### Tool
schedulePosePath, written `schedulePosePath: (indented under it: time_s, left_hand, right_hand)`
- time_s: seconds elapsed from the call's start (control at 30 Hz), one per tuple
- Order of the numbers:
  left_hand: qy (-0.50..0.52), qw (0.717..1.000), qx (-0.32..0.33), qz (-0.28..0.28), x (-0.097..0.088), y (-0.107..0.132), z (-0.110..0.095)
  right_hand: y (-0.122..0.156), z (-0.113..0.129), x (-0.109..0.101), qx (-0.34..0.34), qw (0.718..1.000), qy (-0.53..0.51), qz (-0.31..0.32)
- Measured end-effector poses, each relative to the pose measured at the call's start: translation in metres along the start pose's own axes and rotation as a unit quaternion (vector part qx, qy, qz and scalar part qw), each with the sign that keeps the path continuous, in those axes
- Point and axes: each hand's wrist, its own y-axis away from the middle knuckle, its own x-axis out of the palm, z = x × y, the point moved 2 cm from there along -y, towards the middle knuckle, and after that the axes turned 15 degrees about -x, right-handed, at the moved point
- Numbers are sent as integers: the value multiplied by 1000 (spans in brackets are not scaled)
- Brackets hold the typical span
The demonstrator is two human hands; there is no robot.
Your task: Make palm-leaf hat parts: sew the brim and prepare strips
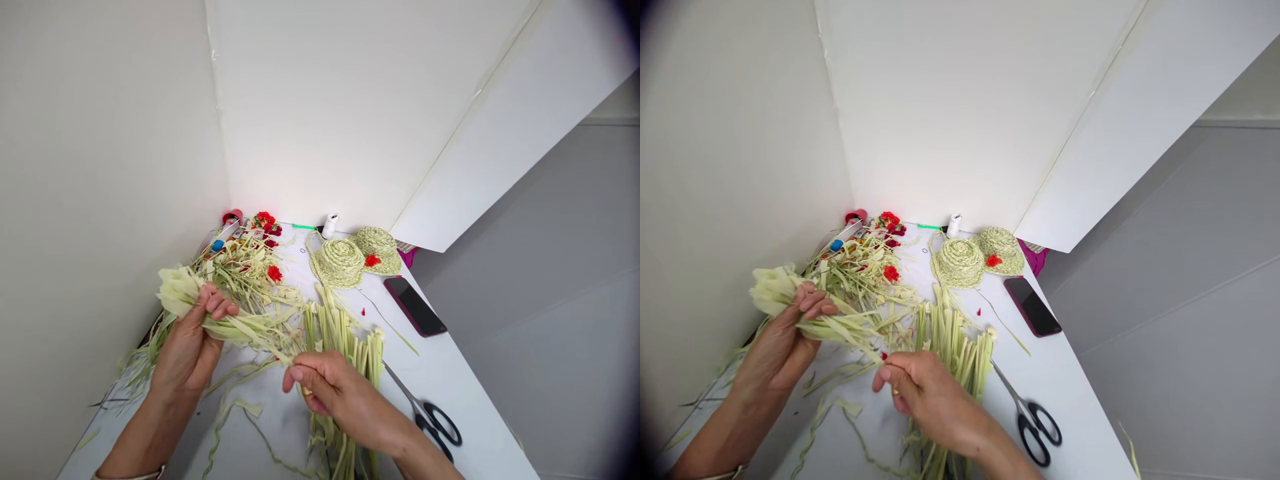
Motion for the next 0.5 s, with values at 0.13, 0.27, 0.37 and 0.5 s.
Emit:
schedulePosePath:
  time_s: [0.13,0.27,0.37,0.5]
  left_hand:
    - [59,998,36,3,-3,-2,-18]
    - [-25,999,-17,-21,11,9,16]
    - [-128,983,-124,-40,23,23,55]
    - [-150,977,-150,-3,30,32,62]
  right_hand:
    - [12,-9,-17,-5,997,16,-76]
    - [6,-3,-21,-27,982,46,-181]
    - [-8,1,-2,-66,989,28,-127]
    - [-20,-10,25,-47,998,-37,34]
